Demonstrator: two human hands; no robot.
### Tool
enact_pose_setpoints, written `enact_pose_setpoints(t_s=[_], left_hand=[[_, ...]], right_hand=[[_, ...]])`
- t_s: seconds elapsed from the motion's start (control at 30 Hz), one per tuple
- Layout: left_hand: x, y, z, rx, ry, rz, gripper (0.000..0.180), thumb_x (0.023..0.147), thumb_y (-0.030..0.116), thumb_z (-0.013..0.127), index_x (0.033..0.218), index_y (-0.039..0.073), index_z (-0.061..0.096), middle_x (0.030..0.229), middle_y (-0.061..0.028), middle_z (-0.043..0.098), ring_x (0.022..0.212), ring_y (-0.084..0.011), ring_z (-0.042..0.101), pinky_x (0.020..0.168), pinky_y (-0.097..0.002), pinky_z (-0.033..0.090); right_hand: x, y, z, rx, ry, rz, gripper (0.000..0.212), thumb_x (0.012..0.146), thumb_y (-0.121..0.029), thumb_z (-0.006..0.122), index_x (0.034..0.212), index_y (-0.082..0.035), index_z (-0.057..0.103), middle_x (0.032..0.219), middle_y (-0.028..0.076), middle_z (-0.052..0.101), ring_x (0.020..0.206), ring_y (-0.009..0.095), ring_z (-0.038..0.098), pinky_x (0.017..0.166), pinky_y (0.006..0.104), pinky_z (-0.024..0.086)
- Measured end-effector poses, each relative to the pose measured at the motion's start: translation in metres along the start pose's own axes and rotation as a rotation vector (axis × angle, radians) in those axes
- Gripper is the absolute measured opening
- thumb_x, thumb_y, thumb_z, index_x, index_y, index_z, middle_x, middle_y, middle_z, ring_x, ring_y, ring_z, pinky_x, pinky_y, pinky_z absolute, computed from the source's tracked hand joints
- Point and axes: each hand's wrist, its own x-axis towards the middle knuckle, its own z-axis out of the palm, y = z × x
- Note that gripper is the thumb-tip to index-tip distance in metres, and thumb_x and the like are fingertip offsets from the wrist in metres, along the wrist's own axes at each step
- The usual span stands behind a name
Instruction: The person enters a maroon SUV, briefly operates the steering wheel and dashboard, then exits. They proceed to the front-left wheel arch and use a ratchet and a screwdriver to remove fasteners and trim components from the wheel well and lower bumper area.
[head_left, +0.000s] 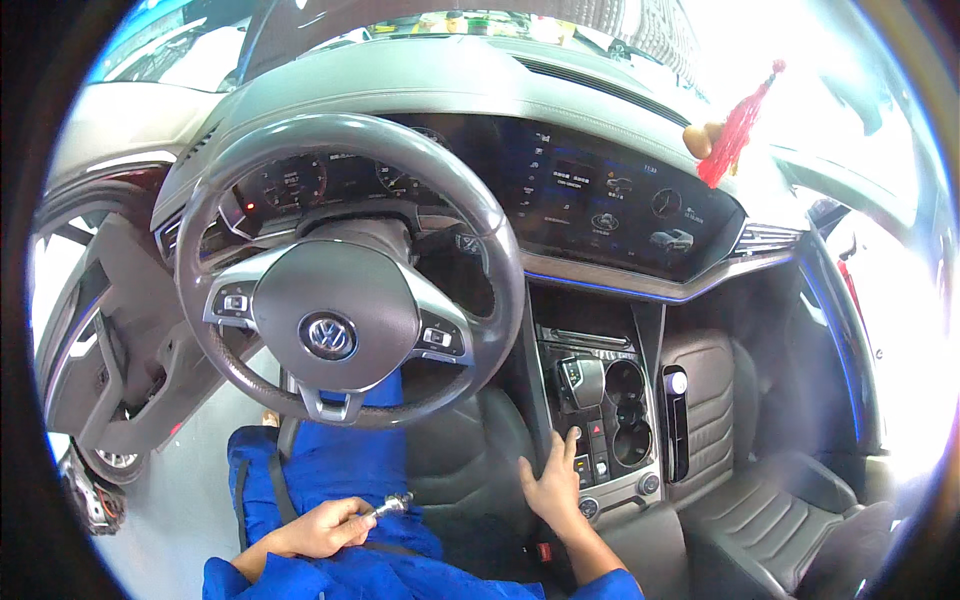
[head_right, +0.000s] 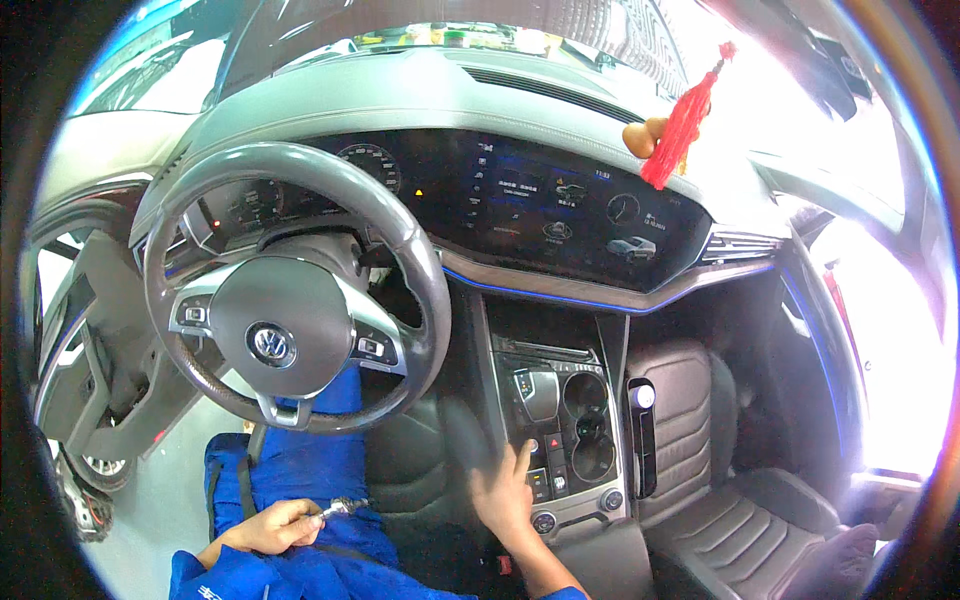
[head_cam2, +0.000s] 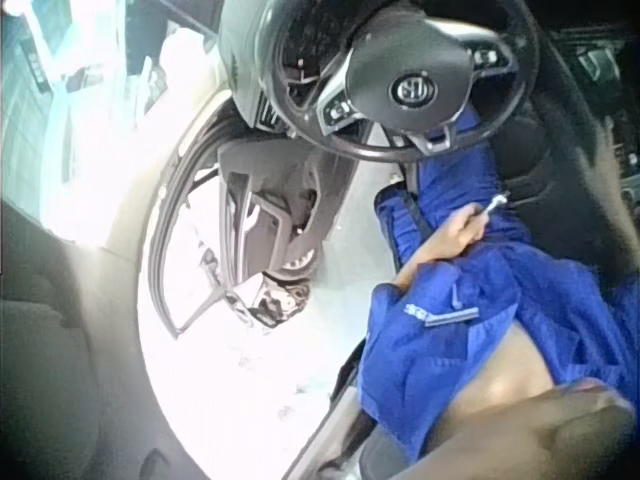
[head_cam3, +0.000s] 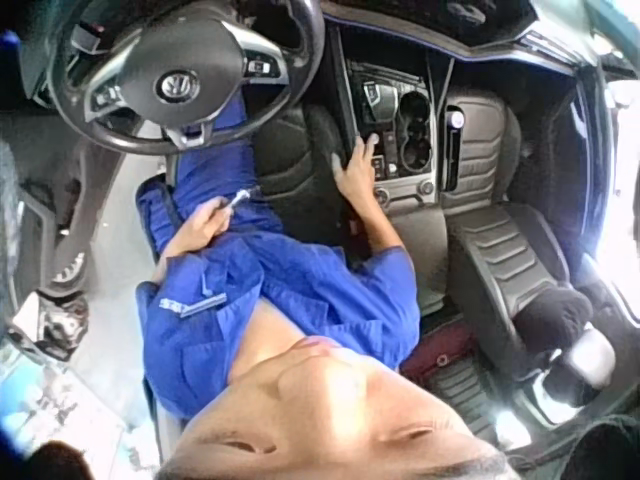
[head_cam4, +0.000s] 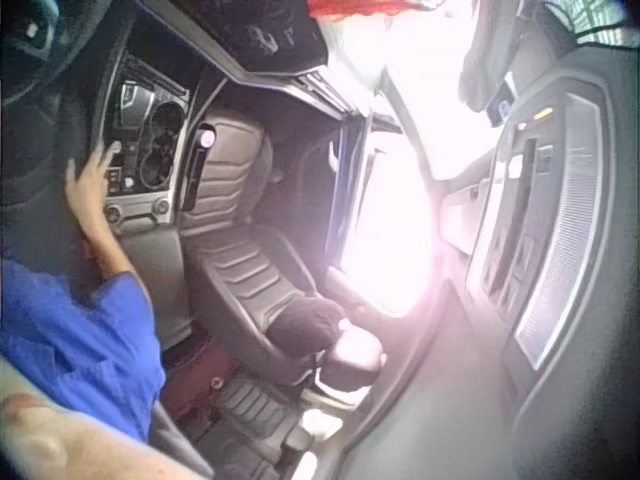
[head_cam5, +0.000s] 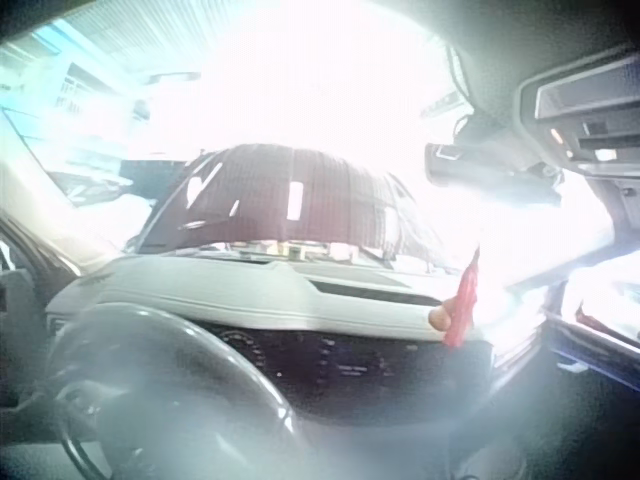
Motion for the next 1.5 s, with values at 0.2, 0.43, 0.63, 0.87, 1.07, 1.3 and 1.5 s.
enact_pose_setpoints(t_s=[0.2, 0.43, 0.63, 0.87, 1.07, 1.3, 1.5], left_hand=[[-0.005, -0.002, -0.009, 0.071, 0.018, 0.061, 0.030, 0.108, 0.029, 0.055, 0.111, -0.001, 0.061, 0.077, 0.0014, 0.057, 0.069, -0.0066, 0.049, 0.061, -0.0250, 0.043], [-0.011, -0.017, -0.037, 0.320, 0.001, 0.304, 0.040, 0.104, 0.040, 0.059, 0.117, 0.002, 0.064, 0.084, -0.0079, 0.069, 0.075, -0.0150, 0.064, 0.067, -0.0338, 0.051], [-0.030, -0.026, -0.072, 0.263, -0.137, 0.410, 0.050, 0.103, 0.048, 0.059, 0.115, -0.001, 0.064, 0.092, -0.0173, 0.069, 0.085, -0.0253, 0.066, 0.073, -0.0401, 0.051], [-0.057, -0.045, -0.107, 0.114, -0.168, 0.649, 0.037, 0.106, 0.035, 0.057, 0.119, 0.000, 0.062, 0.089, -0.0060, 0.065, 0.080, -0.0109, 0.056, 0.071, -0.0326, 0.047], [-0.060, -0.081, -0.129, 0.092, 0.102, 0.755, 0.036, 0.107, 0.034, 0.055, 0.121, 0.002, 0.060, 0.082, -0.0109, 0.065, 0.079, -0.0196, 0.065, 0.071, -0.0341, 0.050], [-0.048, -0.113, -0.140, 0.364, 0.843, 0.883, 0.026, 0.100, 0.027, 0.061, 0.115, 0.006, 0.062, 0.095, -0.0130, 0.066, 0.089, -0.0345, 0.069, 0.072, -0.0437, 0.057], [-0.077, -0.142, -0.197, 0.026, 0.485, 0.830, 0.036, 0.107, 0.036, 0.049, 0.121, 0.005, 0.059, 0.105, -0.0237, 0.067, 0.098, -0.0443, 0.065, 0.080, -0.0496, 0.050]], right_hand=[[-0.009, -0.004, 0.025, -0.044, 0.053, -0.001, 0.069, 0.088, -0.022, 0.075, 0.144, -0.002, 0.041, 0.158, 0.042, 0.017, 0.102, 0.050, 0.068, 0.083, 0.0532, 0.058], [-0.006, -0.002, 0.079, 0.163, 0.176, -0.963, 0.017, 0.081, -0.001, 0.076, 0.096, -0.002, 0.068, 0.099, 0.016, 0.072, 0.081, 0.028, 0.073, 0.066, 0.0358, 0.060], [-0.022, -0.062, 0.110, 0.348, -0.074, -1.067, 0.021, 0.090, -0.017, 0.070, 0.098, 0.003, 0.066, 0.093, 0.020, 0.071, 0.080, 0.032, 0.071, 0.072, 0.0379, 0.057], [-0.036, -0.206, 0.107, 0.567, -0.764, -0.999, 0.076, 0.090, -0.053, 0.072, 0.136, 0.005, 0.053, 0.120, 0.024, 0.064, 0.105, 0.036, 0.065, 0.092, 0.0448, 0.052], [-0.055, -0.265, 0.119, 0.486, -0.696, -0.620, 0.050, 0.088, -0.024, 0.082, 0.126, 0.002, 0.061, 0.099, 0.013, 0.072, 0.084, 0.019, 0.070, 0.076, 0.0318, 0.056], [-0.054, -0.329, 0.149, 0.293, -0.756, -0.234, 0.035, 0.095, -0.014, 0.075, 0.119, 0.001, 0.054, 0.078, 0.007, 0.064, 0.064, 0.011, 0.059, 0.058, 0.0261, 0.049], [-0.051, -0.386, 0.197, 0.303, -0.926, -0.424, 0.041, 0.094, 0.001, 0.071, 0.132, -0.001, 0.054, 0.118, 0.010, 0.065, 0.106, 0.016, 0.064, 0.095, 0.0292, 0.052]])
